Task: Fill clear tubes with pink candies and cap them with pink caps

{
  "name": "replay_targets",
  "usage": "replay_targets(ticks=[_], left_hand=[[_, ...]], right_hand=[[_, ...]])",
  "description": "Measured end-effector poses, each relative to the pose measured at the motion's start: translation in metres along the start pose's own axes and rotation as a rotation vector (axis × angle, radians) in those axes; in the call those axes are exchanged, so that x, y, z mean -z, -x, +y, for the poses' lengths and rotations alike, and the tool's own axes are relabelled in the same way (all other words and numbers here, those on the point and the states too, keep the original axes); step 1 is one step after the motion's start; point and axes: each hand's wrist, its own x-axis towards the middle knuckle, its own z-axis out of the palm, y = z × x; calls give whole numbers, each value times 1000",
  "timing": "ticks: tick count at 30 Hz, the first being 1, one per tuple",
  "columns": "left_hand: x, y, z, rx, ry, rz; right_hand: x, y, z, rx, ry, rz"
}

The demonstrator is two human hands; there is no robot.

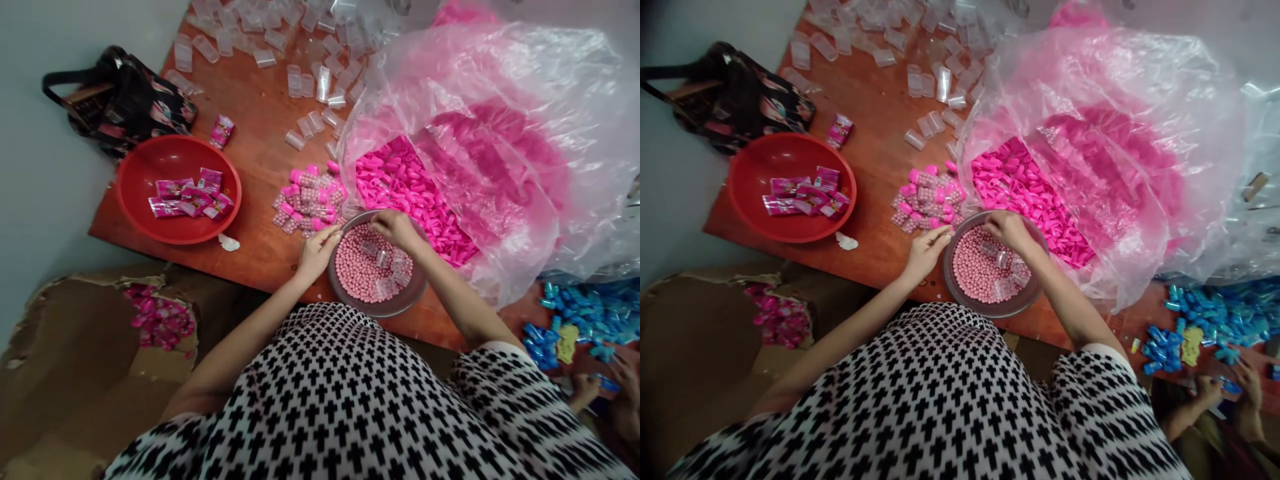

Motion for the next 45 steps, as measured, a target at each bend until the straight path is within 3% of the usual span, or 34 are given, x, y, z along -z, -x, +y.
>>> replay_targets(ticks=[3,7,13,16,18,21,24,27,30,33,37,41,43,45], left_hand=[[-12,9,2,3,-19,-51],[-22,21,4,3,-9,-105],[-31,30,-1,-24,-134,-107],[-42,30,-4,-50,-306,-149],[-51,30,-4,-51,-365,-170],[-60,32,-4,-84,-316,-132],[-62,34,-3,-109,-216,-63],[-61,31,-5,-25,-122,-70],[-62,23,-7,177,41,-93],[-60,17,-9,284,112,-112],[-41,13,-13,134,-31,-28],[-18,15,-22,153,86,4],[-13,17,-25,180,158,27],[-10,21,-26,182,183,47]], right_hand=[[-32,37,-16,-31,177,-155],[-64,52,-14,-35,271,-149],[-70,44,7,15,134,-111],[-67,40,8,-132,-186,-61],[-65,41,2,-246,-624,6],[-63,49,-12,-272,-1304,29],[-60,62,-21,-276,-1515,-45],[-52,71,-20,-198,-1169,1],[-39,71,-11,90,-582,54],[-29,63,-4,295,-167,-23],[-34,44,-2,185,257,-63],[-62,30,-15,210,327,-165],[-78,28,-22,255,197,-240],[-89,29,-25,202,-9,-284]])
